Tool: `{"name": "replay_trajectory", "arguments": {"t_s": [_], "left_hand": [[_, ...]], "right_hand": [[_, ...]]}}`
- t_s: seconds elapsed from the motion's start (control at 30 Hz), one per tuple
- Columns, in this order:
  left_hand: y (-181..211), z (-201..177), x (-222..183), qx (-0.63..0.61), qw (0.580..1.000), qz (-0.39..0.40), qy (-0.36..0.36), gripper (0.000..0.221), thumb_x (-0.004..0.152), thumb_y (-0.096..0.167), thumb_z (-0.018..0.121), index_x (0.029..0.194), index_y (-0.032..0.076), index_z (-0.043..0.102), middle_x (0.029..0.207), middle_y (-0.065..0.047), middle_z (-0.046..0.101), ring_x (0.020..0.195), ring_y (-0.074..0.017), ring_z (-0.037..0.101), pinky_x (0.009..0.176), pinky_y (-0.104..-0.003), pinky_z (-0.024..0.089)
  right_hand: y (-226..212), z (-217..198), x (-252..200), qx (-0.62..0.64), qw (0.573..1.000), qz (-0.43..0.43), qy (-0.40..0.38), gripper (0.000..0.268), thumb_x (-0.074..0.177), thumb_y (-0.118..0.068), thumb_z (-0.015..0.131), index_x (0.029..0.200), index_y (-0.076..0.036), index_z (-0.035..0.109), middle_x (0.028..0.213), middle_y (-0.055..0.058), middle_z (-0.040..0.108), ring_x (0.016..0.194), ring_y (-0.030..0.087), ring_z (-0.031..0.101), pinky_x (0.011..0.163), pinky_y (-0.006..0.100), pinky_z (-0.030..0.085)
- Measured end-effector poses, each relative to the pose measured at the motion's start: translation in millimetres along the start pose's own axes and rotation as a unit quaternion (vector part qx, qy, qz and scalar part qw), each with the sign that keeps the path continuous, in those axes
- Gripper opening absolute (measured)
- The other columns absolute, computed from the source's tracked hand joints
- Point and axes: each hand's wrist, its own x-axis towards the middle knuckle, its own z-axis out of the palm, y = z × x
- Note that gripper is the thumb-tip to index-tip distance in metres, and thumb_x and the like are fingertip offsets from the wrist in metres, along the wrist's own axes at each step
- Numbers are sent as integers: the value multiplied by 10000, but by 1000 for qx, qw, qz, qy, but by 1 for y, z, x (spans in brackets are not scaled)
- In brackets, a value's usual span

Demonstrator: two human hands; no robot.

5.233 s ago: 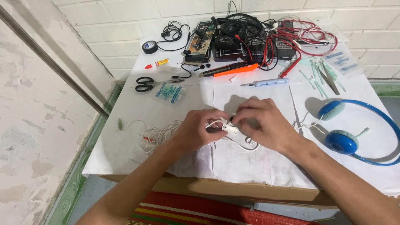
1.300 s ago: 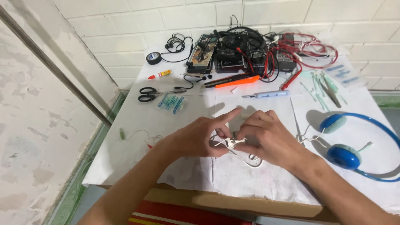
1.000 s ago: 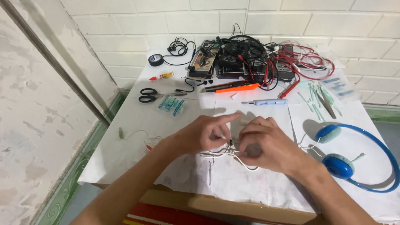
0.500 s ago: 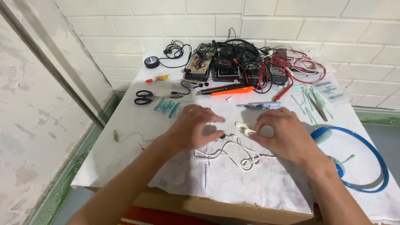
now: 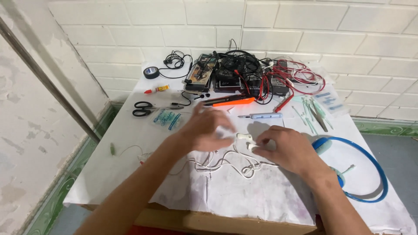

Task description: Assembling a headset by mounting speakers and wiring onto a blue plastic headband using a utility knife and other hand tools.

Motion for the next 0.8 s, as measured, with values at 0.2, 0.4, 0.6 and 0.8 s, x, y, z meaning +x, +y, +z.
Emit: {"name": "replay_trajectory", "arguments": {"t_s": [0.2,0.4,0.6,0.8], "left_hand": [[13,26,34,-15,999,34,-6,246,904,308,733,1129,214,761,1033,-52,726,1092,-279,663,994,-495,516],[15,32,44,12,998,2,-63,172,926,291,715,1082,229,750,1007,-17,697,1079,-249,675,956,-466,544],[10,42,46,76,996,21,-41,110,972,274,683,1034,184,675,982,-28,652,1076,-229,661,938,-424,544],[20,31,39,76,996,28,-45,112,975,263,678,1027,178,628,987,-40,652,1092,-250,655,959,-439,531]], "right_hand": [[3,11,0,-30,999,-6,30,246,825,-364,750,1037,-250,803,1016,29,787,962,292,755,838,445,614],[-1,6,-4,-40,998,-9,43,293,863,-299,711,1134,-212,782,1045,55,773,941,300,759,799,445,616],[-8,7,-8,-40,997,-33,54,292,888,-197,671,1164,-174,764,1074,82,760,956,322,754,826,461,610],[-5,8,-8,-36,994,-57,85,269,914,-177,639,1146,-168,773,1118,95,742,1036,323,733,915,482,566]]}}
